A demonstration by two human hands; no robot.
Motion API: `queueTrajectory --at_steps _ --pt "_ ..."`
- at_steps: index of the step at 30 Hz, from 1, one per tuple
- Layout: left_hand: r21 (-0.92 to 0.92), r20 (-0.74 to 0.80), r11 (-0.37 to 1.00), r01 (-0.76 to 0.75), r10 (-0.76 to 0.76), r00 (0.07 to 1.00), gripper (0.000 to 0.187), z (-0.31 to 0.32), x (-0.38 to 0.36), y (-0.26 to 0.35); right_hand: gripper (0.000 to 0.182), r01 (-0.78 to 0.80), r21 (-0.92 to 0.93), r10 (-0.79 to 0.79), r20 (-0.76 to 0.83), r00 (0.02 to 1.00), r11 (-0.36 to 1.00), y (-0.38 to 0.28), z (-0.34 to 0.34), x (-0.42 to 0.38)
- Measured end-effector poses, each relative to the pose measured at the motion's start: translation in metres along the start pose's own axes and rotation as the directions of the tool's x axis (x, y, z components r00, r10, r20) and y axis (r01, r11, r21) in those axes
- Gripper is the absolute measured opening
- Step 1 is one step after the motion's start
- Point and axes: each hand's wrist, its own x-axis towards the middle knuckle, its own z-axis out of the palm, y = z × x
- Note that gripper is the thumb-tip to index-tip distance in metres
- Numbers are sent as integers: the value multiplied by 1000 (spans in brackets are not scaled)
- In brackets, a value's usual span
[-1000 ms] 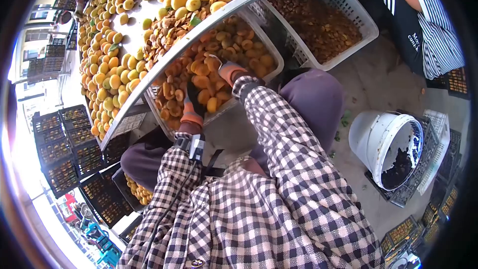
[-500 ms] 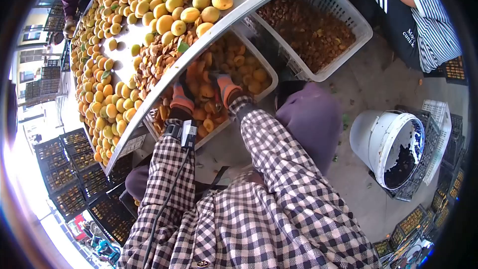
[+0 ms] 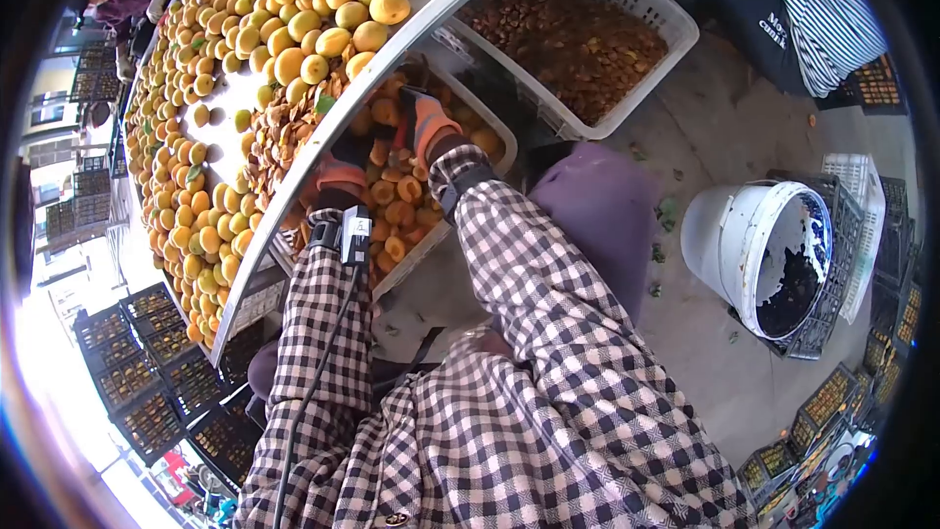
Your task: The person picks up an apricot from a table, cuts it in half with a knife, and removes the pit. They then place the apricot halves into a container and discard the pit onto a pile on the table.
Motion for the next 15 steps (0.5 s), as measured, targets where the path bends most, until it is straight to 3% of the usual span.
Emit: queueTrajectory --at_steps 1,2,4,6,7,10,11,13,15 --pt "1 -3 1000 -9 9 1000 51 -3 -4 4 28 23 -1 -23 12 1000 1000 -1 -1 1" --pt "189 88 978 -83 68 994 50 -38 -15 17 28 43 -3 -43 28 999 999 -1 -2 3" --pt "367 182 915 -168 106 977 50 -49 -21 22 28 82 -9 -82 54 995 997 1 -5 8" --pt "382 -23 915 -132 152 988 48 -27 -15 16 28 130 -20 -128 80 989 991 3 -11 21" --pt "385 -27 914 -130 152 988 48 -24 -14 13 27 164 -35 -160 98 982 986 7 -14 30" --pt "240 -125 966 -95 128 984 43 -30 -14 15 27 262 -180 -233 165 958 948 9 -16 33" --pt "135 -226 988 -70 99 969 40 -19 -7 13 26 289 -246 -248 185 951 925 4 -12 25" --pt "22 -329 998 -51 55 943 37 -13 1 11 28 112 6 -112 -26 993 994 -47 23 -50" --pt "376 -573 921 -106 321 754 31 -24 -4 12 27 66 -34 -68 -41 997 997 -52 11 -48"
